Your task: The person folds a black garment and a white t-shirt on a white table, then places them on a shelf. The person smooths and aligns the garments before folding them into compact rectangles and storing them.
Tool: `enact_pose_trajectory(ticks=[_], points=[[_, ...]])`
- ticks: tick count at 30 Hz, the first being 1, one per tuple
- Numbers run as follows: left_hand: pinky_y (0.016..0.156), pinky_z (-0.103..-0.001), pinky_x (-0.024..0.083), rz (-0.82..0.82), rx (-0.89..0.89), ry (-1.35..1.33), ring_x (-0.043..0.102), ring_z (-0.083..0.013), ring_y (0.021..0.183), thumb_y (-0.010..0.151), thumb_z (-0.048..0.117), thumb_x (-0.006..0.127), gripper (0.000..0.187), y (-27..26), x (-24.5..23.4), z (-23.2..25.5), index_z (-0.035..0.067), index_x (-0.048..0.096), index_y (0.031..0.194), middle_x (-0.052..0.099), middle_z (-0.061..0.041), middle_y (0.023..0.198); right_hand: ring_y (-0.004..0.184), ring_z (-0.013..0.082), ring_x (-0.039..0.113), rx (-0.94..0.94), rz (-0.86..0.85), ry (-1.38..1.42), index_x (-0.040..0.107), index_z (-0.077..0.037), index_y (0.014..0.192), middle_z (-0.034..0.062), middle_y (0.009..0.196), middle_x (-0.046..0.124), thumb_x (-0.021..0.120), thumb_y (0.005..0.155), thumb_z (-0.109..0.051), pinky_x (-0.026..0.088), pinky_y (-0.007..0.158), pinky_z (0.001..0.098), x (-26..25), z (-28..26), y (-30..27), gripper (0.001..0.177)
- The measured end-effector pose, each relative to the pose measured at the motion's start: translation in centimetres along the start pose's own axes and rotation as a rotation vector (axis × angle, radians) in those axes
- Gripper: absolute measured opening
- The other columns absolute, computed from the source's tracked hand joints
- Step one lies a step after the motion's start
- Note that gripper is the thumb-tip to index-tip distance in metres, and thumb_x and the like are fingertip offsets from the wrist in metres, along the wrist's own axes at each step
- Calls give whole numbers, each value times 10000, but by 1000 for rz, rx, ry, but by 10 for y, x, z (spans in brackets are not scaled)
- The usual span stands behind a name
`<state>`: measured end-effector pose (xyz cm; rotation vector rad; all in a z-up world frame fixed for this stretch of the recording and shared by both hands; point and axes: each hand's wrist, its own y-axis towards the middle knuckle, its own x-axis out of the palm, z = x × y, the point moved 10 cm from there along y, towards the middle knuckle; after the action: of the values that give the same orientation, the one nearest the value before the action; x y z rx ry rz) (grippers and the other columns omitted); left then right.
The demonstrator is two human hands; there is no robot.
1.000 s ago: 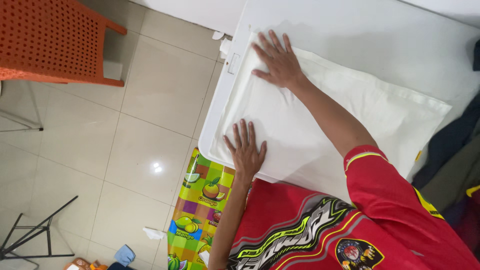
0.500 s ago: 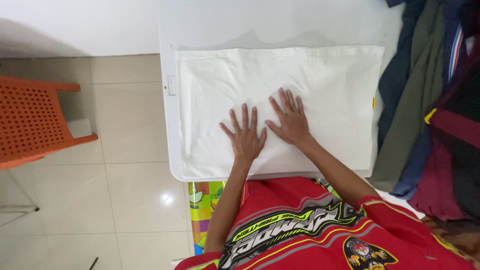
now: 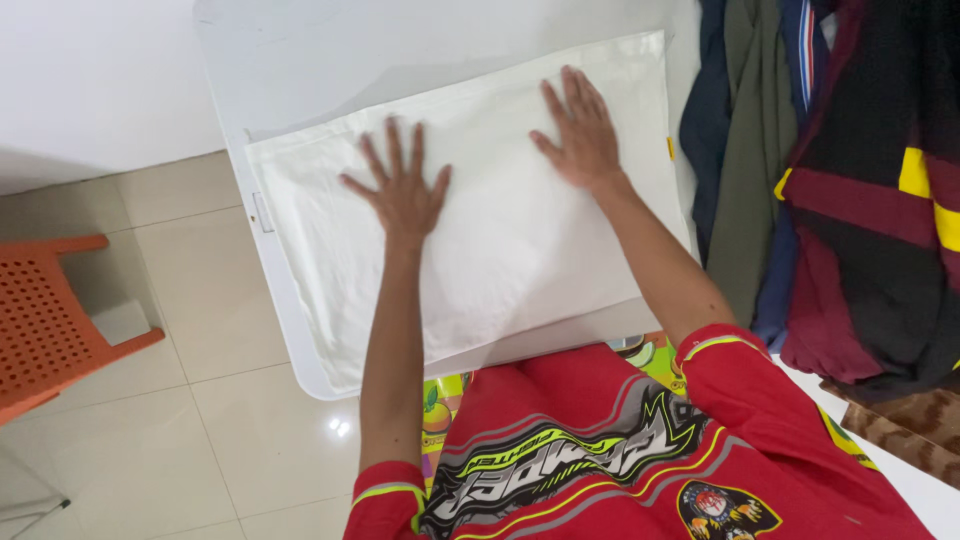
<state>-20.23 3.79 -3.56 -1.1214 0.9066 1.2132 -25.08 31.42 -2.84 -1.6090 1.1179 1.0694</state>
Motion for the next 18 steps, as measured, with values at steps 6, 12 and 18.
enact_pose_trajectory(ticks=[6, 12, 18], points=[[1048, -910, -41, -35, -331, 35, -84, -527, 1551, 1059, 649, 359, 744, 7, -33, -113, 305, 165, 1690, -25, -92, 1747, 1627, 329, 6, 290, -56, -1, 130, -209, 1688, 60, 1767, 41, 385, 1045, -621, -13, 1292, 605, -36, 122, -2, 805], [1172, -825, -53, 146, 37, 95, -14, -442, 1627, 1150, 571, 379, 690, -11, -22, -46, 217, 225, 1722, 44, -98, 1799, 1602, 409, 67, 64, 187, -24, 216, -94, 1697, 188, 1746, 78, 514, 1094, -550, 64, 1257, 647, -13, 27, -43, 813], [1132, -793, -131, 34, -35, -36, -48, -425, 1590, 1074, 599, 394, 698, -37, -20, -51, 284, 264, 1683, 62, -77, 1757, 1616, 352, 153, -4, 130, 60, 252, -102, 1672, 149, 1752, 164, 531, 1049, -527, 131, 1282, 613, -1, 18, -108, 804]])
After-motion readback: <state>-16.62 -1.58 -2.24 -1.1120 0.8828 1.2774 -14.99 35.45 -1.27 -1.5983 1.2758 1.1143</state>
